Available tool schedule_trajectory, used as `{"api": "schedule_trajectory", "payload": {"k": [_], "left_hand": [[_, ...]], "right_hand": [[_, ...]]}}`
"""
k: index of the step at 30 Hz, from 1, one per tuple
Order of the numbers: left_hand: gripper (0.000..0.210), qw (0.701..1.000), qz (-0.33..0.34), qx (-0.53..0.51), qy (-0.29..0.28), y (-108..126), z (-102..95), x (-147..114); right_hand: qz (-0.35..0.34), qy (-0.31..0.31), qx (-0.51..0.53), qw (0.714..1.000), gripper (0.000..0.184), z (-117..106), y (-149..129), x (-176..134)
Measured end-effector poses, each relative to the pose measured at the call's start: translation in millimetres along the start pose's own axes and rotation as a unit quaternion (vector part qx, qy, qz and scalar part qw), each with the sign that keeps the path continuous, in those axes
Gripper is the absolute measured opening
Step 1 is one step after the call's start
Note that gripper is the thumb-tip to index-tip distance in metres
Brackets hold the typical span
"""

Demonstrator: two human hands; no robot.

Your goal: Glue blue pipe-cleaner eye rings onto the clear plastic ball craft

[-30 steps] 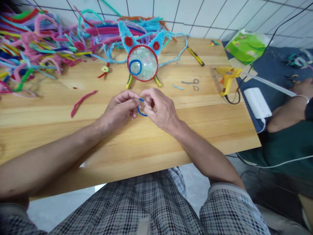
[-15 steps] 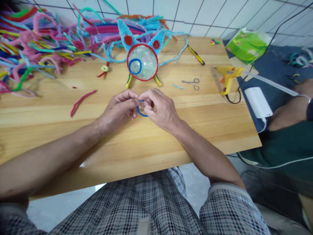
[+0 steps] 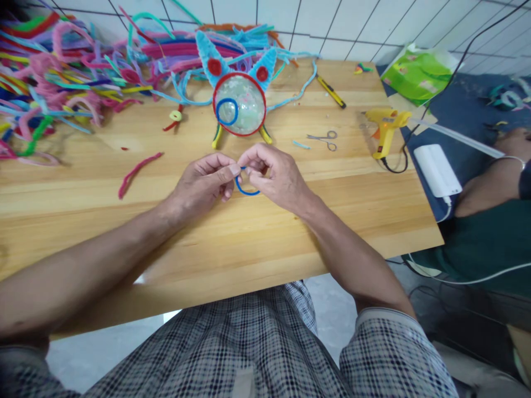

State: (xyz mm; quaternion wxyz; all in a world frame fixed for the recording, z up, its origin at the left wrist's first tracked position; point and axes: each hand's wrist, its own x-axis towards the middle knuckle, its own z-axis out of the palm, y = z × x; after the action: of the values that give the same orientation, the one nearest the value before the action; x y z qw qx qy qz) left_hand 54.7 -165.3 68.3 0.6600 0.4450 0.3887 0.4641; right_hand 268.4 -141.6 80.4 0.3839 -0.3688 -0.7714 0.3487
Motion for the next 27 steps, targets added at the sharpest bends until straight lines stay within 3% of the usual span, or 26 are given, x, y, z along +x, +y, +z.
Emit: {"api": "schedule_trajectory", "payload": {"k": [12, 22, 27], "left_hand": [[0.016, 0.999, -0.030, 0.038, 0.001, 6.4, 3.2, -0.1], [0.016, 0.999, -0.050, 0.015, 0.006, 7.7, 2.8, 0.1], [0.015, 0.999, -0.005, 0.011, 0.044, 4.7, 5.0, -1.4]], "right_hand": [[0.046, 0.020, 0.059, 0.997, 0.022, -5.8, 8.2, 4.3], [0.065, 0.057, 0.073, 0.994, 0.037, -0.3, 7.9, 1.9], [0.102, 0.058, 0.151, 0.982, 0.050, 5.7, 11.4, 1.0]]}}
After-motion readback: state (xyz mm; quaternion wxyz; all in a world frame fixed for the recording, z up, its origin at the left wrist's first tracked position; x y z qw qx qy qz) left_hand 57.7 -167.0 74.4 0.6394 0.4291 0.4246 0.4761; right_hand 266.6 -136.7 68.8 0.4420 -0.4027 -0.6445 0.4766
